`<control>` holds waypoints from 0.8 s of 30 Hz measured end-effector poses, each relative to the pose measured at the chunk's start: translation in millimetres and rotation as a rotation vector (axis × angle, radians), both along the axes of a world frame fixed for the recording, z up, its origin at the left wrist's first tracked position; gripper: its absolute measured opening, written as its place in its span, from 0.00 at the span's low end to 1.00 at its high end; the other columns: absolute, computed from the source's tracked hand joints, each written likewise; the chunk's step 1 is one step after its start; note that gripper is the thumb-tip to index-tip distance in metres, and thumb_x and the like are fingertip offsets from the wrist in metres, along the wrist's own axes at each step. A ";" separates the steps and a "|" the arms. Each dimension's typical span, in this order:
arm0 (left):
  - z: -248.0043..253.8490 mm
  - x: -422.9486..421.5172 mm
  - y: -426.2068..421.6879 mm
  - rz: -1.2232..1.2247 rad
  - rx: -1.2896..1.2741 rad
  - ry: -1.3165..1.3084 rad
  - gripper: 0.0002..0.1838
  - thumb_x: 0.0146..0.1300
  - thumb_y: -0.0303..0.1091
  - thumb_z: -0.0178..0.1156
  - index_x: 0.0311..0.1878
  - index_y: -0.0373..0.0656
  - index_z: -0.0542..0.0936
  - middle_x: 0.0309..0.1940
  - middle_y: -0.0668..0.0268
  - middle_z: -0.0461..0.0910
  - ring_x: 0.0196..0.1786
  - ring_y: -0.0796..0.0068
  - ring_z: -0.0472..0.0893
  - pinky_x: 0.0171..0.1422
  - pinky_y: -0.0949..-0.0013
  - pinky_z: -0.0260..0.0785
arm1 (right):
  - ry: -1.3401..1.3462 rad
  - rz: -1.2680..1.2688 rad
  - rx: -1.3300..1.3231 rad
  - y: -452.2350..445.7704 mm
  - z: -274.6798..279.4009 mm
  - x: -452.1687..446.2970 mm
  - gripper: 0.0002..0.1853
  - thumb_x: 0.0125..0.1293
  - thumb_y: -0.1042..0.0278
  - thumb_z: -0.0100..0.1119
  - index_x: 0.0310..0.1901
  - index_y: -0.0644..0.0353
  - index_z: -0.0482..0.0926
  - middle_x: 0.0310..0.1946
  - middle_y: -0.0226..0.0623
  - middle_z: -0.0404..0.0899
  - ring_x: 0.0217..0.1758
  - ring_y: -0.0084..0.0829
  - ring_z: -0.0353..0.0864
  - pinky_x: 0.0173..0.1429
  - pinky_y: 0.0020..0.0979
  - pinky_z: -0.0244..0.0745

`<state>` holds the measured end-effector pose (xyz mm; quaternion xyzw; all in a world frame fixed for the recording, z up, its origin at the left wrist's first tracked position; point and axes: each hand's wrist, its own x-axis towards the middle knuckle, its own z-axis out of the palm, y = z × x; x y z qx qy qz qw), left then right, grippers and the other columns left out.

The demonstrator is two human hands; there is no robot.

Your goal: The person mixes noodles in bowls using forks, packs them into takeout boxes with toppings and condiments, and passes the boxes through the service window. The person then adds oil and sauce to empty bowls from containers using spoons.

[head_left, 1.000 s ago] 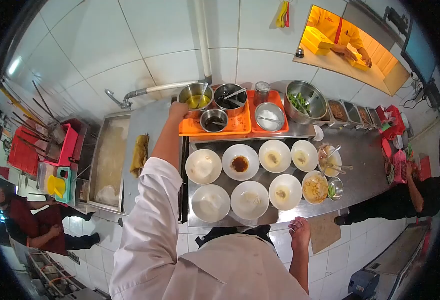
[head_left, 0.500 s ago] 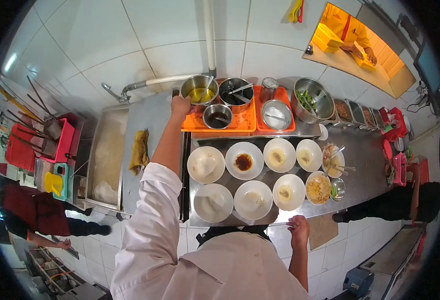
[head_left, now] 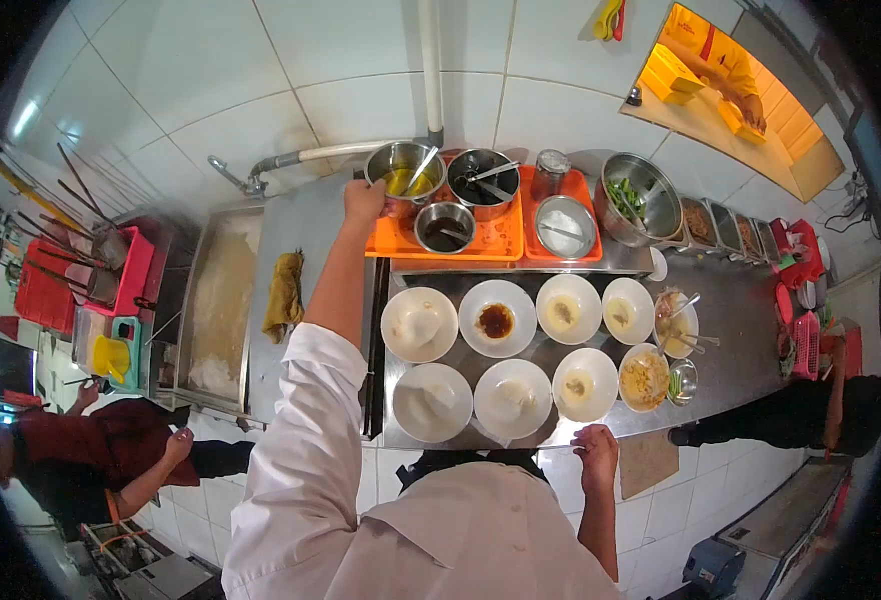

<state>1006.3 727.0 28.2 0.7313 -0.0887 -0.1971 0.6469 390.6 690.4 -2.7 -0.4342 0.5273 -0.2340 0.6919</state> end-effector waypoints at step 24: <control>15.1 -13.6 12.4 0.095 -0.302 0.071 0.06 0.66 0.26 0.57 0.39 0.32 0.73 0.27 0.53 0.81 0.21 0.63 0.83 0.21 0.71 0.74 | -0.166 0.110 -0.069 -19.5 22.8 32.4 0.07 0.73 0.63 0.55 0.39 0.57 0.76 0.34 0.34 0.82 0.37 0.28 0.82 0.41 0.28 0.72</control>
